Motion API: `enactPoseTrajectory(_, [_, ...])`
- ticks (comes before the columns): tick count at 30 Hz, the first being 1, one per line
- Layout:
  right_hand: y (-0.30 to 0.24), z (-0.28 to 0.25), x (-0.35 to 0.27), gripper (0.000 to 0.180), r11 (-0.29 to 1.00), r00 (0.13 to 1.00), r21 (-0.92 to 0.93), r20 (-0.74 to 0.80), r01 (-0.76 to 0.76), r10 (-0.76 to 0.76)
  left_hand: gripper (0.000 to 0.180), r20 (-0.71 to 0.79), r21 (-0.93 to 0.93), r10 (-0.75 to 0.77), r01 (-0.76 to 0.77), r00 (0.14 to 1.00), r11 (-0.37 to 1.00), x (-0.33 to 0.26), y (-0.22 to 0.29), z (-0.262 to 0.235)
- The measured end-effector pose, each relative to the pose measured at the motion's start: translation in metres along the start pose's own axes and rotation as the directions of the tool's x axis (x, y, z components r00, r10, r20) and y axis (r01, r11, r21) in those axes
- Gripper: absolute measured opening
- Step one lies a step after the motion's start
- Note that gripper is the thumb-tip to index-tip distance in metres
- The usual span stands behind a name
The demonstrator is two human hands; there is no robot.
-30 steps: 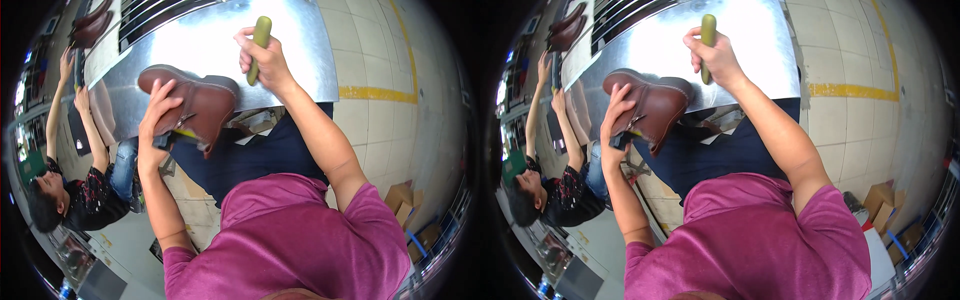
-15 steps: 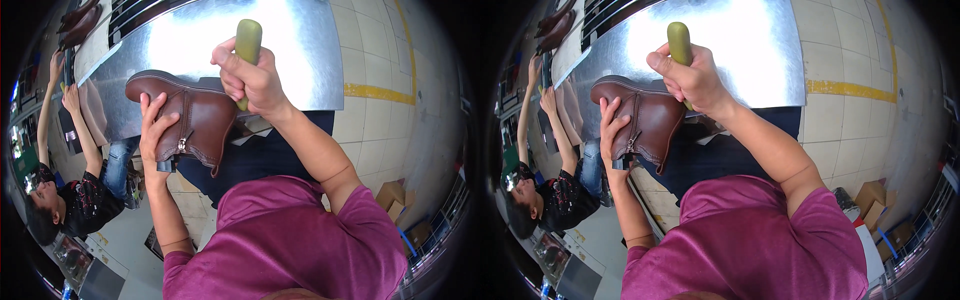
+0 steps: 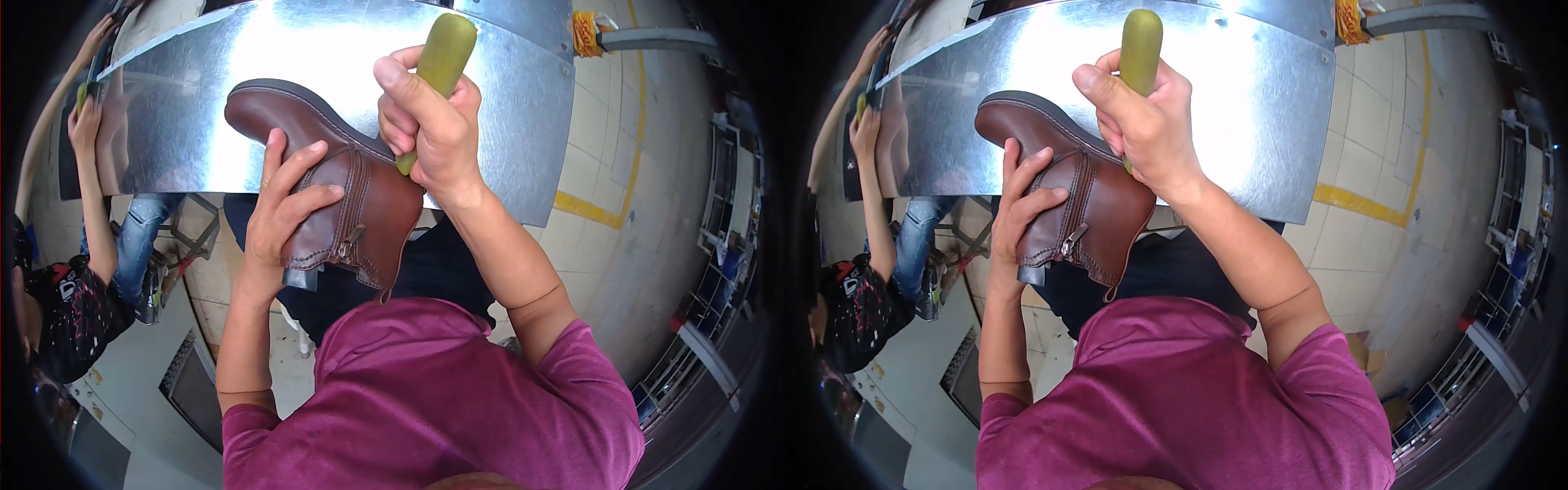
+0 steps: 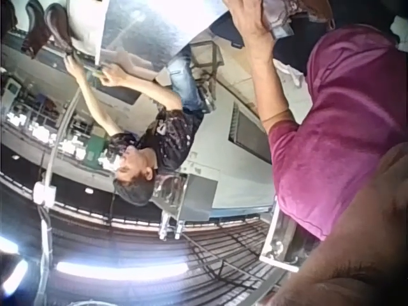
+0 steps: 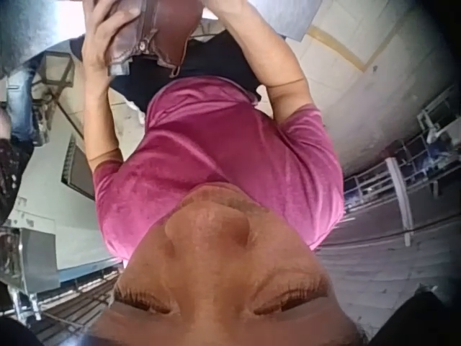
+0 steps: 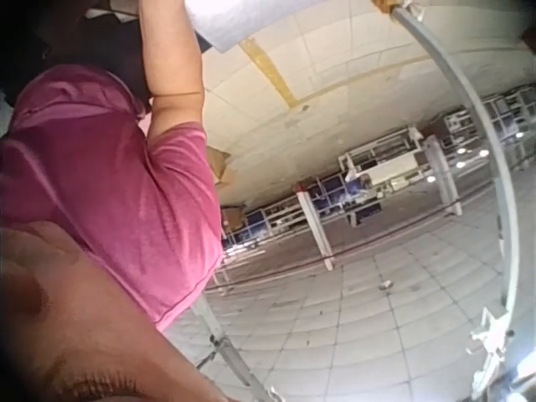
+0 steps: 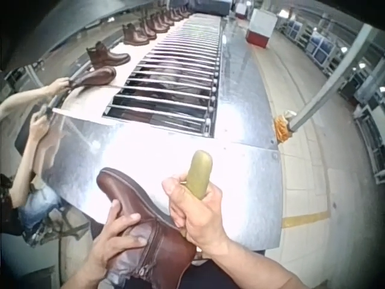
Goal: Using a finishing tool to apply edge treatment or adhesive to brown boots on a factory assembly line.
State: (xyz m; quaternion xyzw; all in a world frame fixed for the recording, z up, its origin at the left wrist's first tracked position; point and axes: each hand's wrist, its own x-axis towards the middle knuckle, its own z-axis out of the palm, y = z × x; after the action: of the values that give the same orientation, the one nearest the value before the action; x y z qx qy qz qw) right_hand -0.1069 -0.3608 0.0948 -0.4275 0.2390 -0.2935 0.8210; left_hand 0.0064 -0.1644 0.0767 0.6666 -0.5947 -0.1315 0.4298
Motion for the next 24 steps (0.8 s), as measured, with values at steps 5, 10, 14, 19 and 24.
enactPoseTrajectory(5, [0.011, 0.013, 0.008, 0.017, 0.995, 0.999, -0.088, -0.005, 0.046, -0.047, 0.045, 0.009, -0.086, -0.034, 0.035, 0.999, 0.996, 0.000, 0.011, 0.001])
enactPoseTrajectory(10, [0.027, 0.040, 0.032, 0.022, 0.991, 0.996, -0.116, 0.056, -0.060, 0.067, 0.046, 0.087, -0.143, -0.037, 0.049, 0.996, 0.989, -0.012, 0.002, -0.007])
enactPoseTrajectory(14, [0.035, 0.064, 0.064, 0.023, 0.994, 0.996, -0.094, 0.064, -0.055, 0.061, 0.054, 0.119, -0.180, -0.021, 0.043, 0.993, 0.983, -0.015, -0.008, -0.007])
enactPoseTrajectory(19, [0.047, 0.098, 0.109, 0.021, 0.998, 0.995, -0.044, 0.093, 0.034, -0.030, 0.053, 0.188, -0.193, -0.020, 0.057, 0.982, 0.980, -0.003, -0.008, -0.013])
enactPoseTrajectory(24, [0.050, 0.111, 0.122, 0.020, 0.993, 0.978, -0.059, 0.187, 0.107, -0.094, 0.063, 0.201, -0.181, -0.013, 0.050, 0.980, 0.982, 0.011, -0.007, -0.017])
